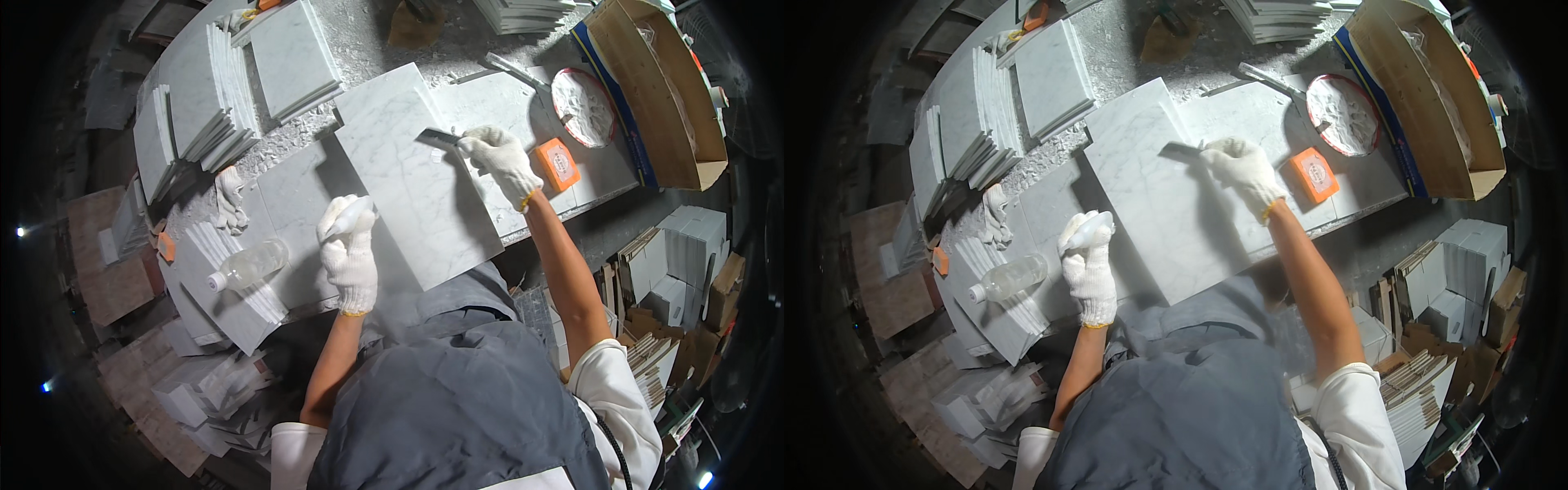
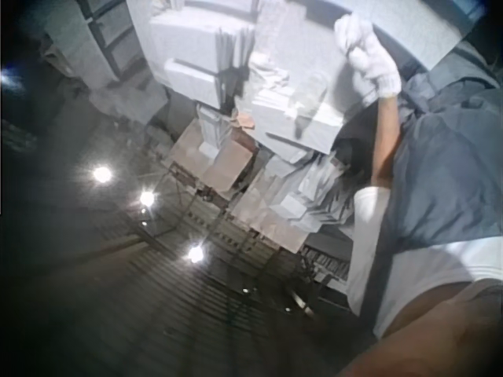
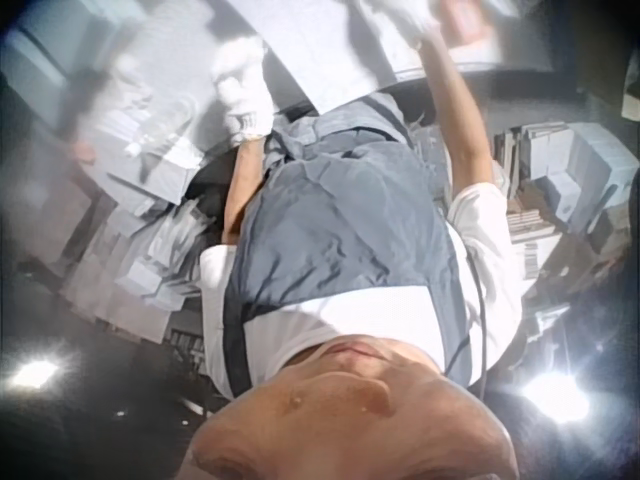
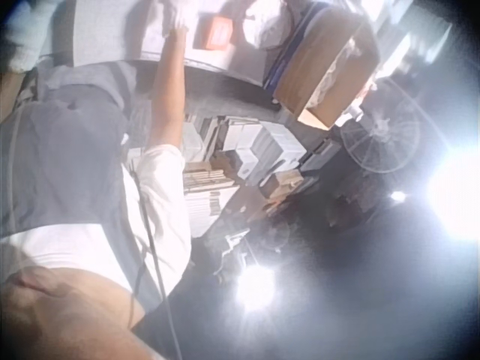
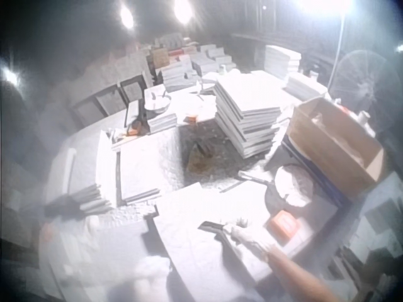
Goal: The person scrapes a white rectangular tile with a metal scraper, then wipes it with a cloth. They repeat this process on multiple tiles, stacking the finished ones to the side.
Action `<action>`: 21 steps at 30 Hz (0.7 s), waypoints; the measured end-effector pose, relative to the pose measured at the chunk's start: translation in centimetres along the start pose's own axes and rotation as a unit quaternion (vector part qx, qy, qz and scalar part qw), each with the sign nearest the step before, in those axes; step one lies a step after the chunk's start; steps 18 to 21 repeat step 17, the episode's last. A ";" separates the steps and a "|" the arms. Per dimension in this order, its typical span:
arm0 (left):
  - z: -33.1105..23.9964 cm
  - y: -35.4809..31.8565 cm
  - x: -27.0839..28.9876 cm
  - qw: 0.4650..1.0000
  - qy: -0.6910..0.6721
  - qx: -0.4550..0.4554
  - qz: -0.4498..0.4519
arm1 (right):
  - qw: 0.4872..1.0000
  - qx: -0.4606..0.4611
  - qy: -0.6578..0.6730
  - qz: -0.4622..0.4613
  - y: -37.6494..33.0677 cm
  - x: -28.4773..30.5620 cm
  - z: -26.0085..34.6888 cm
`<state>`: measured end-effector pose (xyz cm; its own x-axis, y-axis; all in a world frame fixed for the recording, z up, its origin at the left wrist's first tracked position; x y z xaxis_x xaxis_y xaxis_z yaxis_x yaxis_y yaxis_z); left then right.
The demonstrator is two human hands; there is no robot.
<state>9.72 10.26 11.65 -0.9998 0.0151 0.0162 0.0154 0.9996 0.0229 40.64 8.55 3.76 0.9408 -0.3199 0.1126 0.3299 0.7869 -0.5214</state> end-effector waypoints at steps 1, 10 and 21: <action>-0.1 0.4 -0.5 1.000 0.003 -0.017 0.020 | 0.996 -0.005 0.092 0.002 -0.3 0.5 -0.7; 0.9 1.6 -4.1 0.992 0.063 0.066 0.090 | 0.986 -0.013 0.160 0.042 -4.7 2.5 -5.0; 1.0 0.6 -5.6 0.989 0.064 0.016 0.130 | 0.998 -0.015 -0.025 0.048 -3.4 1.1 -1.5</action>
Point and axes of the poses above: each hand's wrist, its own y-axis towards the middle knuckle, its own x-axis out of the back of the hand, z = x × y, the point moved 9 cm from there along y, towards the middle knuckle, and after that the axes turned 8 degrees about -y, right-handed, at the moved point
